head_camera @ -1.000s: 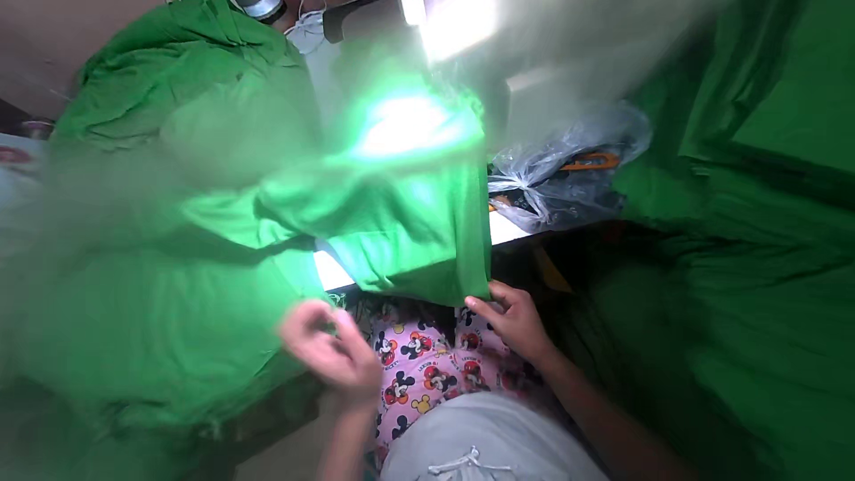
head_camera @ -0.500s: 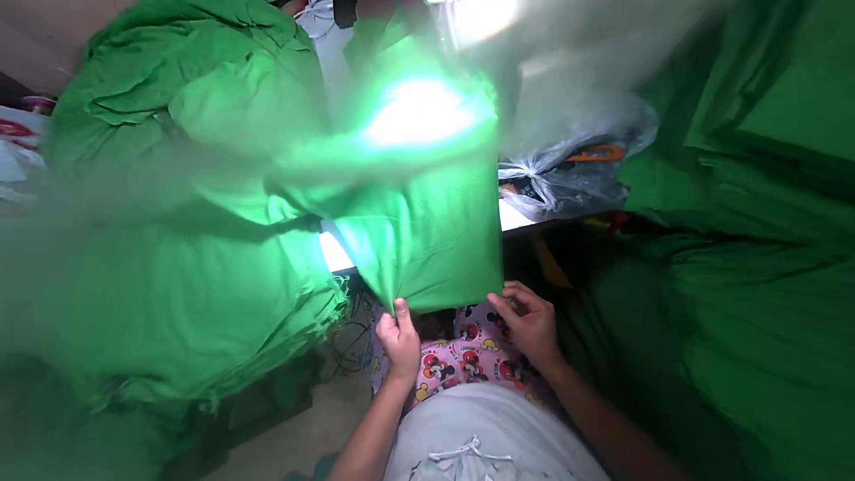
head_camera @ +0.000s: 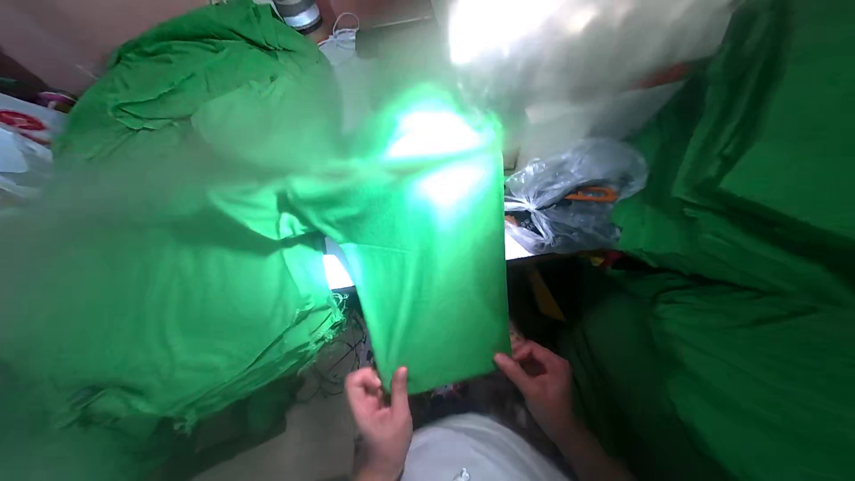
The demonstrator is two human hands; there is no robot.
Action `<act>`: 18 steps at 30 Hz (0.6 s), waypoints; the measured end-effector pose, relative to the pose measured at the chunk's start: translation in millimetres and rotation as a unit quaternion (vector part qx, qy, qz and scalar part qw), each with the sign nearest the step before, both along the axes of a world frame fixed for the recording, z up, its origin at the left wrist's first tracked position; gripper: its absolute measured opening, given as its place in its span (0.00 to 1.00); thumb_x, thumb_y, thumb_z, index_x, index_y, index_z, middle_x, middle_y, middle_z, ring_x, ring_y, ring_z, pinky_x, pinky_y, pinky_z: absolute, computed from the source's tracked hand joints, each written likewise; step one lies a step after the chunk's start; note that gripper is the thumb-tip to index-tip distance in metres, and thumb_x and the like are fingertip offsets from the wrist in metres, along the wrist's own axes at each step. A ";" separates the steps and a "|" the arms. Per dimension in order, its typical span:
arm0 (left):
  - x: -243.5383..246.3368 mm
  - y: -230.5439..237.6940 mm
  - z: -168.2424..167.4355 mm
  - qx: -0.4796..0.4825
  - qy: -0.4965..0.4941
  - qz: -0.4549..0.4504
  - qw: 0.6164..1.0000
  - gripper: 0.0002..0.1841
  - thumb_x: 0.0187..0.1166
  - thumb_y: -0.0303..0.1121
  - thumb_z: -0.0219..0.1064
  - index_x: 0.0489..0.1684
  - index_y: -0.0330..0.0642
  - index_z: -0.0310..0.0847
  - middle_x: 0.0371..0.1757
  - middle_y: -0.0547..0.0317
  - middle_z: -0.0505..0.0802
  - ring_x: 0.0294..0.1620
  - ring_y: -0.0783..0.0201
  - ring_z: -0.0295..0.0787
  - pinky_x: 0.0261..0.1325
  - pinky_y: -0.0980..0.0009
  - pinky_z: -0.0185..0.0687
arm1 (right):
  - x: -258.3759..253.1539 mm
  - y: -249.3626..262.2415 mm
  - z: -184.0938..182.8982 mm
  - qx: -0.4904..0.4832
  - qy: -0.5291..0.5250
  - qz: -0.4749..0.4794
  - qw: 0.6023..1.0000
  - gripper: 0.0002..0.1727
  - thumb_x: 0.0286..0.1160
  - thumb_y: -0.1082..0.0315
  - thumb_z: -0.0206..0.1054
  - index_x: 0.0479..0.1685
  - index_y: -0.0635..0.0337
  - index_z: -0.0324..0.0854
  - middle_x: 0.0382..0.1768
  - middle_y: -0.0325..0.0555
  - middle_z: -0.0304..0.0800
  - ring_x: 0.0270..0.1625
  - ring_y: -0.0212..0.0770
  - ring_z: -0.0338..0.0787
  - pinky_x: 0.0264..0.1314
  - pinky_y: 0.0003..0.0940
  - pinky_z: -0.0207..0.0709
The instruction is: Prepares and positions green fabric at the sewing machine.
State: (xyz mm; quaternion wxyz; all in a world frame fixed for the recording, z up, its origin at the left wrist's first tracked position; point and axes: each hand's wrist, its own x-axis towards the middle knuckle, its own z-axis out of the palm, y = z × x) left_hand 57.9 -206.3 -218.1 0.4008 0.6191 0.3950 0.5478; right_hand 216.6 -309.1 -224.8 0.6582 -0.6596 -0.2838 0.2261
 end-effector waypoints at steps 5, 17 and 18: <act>-11.5 -15.5 8.3 0.059 0.047 -0.007 0.997 0.15 0.86 0.31 0.63 0.62 0.67 0.77 0.61 1.00 0.85 0.60 0.97 0.80 0.62 0.93 0.77 | -7.6 -14.0 13.7 0.017 0.020 0.026 0.999 0.06 0.63 0.67 0.79 0.28 0.43 0.88 0.36 0.17 0.93 0.40 0.11 0.89 0.40 0.11 0.84; 9.2 28.8 42.2 0.092 0.091 -0.046 0.991 0.16 0.90 0.35 0.58 0.71 0.51 0.84 0.68 0.88 0.89 0.66 0.94 0.80 0.69 0.88 0.77 | 21.5 29.4 38.8 0.081 -0.033 0.021 0.996 0.03 0.71 0.62 0.76 0.33 0.40 0.89 0.39 0.15 0.93 0.45 0.12 0.89 0.48 0.09 0.83; 14.1 36.4 46.4 0.103 0.086 -0.047 0.990 0.16 0.90 0.35 0.58 0.72 0.52 0.83 0.69 0.88 0.88 0.67 0.93 0.80 0.70 0.88 0.76 | 26.6 36.1 41.5 0.093 -0.036 0.022 0.995 0.02 0.72 0.62 0.75 0.34 0.40 0.89 0.39 0.15 0.93 0.45 0.12 0.89 0.48 0.09 0.83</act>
